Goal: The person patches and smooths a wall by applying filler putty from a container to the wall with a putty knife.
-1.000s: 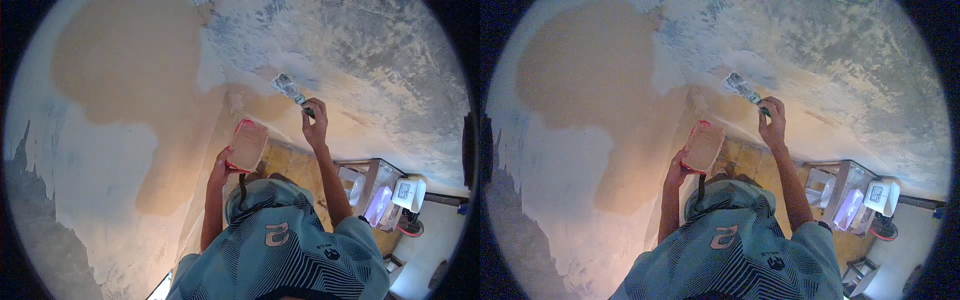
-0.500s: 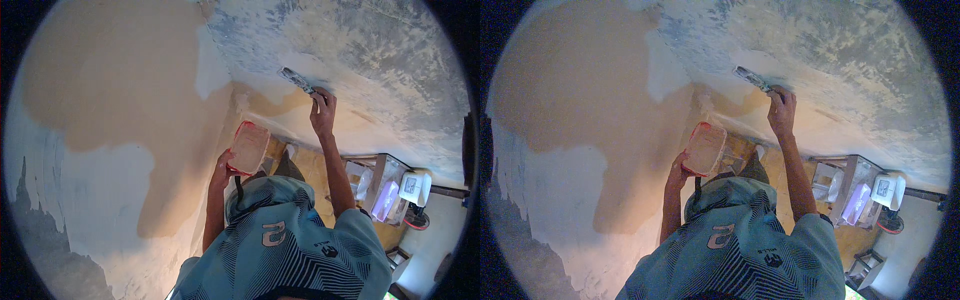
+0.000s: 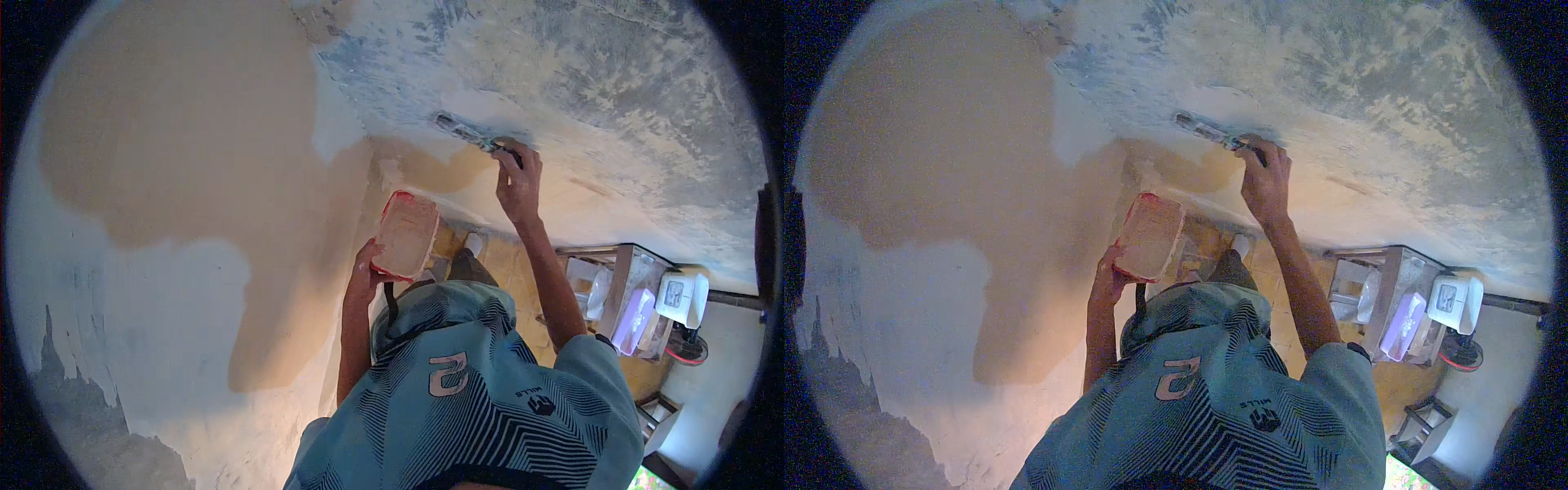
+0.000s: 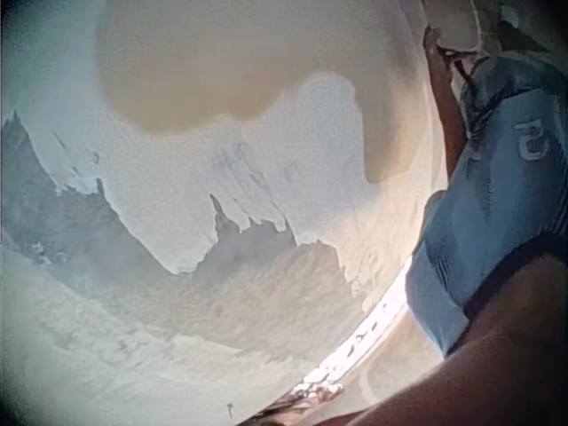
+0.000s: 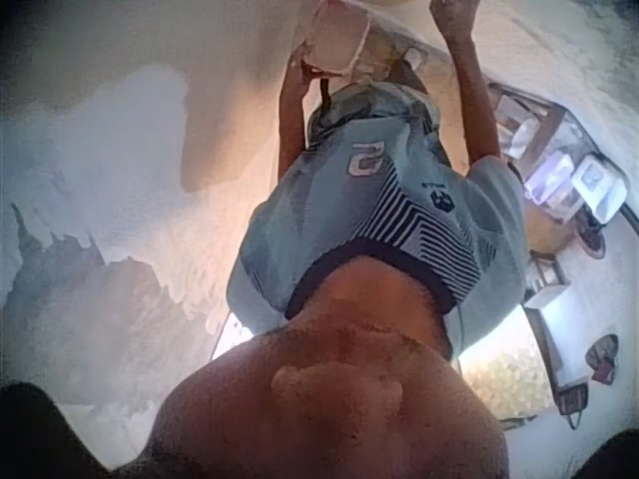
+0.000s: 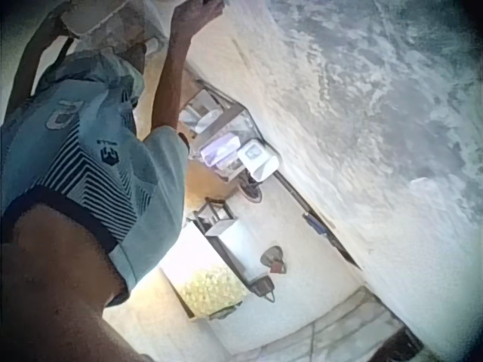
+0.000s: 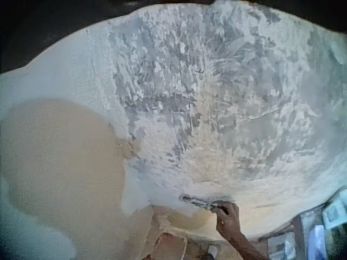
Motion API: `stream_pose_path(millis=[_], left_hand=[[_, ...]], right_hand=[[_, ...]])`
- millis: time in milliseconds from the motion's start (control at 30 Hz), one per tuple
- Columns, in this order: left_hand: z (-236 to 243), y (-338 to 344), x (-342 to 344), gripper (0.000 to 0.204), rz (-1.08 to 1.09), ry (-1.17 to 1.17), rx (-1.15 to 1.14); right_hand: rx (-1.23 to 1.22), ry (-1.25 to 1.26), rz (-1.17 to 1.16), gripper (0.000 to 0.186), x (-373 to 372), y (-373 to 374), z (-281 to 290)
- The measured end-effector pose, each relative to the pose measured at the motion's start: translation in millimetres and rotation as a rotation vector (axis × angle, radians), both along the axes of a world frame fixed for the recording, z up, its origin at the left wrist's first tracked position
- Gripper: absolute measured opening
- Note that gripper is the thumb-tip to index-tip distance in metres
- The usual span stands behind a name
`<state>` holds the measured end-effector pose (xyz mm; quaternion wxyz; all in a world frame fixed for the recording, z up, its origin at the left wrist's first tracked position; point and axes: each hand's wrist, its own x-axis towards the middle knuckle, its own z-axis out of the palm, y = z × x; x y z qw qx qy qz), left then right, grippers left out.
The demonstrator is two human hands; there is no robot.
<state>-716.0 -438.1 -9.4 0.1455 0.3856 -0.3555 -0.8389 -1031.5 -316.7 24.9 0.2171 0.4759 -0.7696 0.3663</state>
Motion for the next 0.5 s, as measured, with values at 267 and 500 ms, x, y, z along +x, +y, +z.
stream_pose_path(millis=[267,500], left_hand=[[-3,-2,10,0.063,0.03,-0.021,0.017],[-1,-4,15,0.058,0.032,-0.029,0.009]], right_hand=[[-0.08,0.033,-0.147,0.024,-20,38,-17],[-0.122,-0.006,-0.075,0.027,-10,38,-11]])
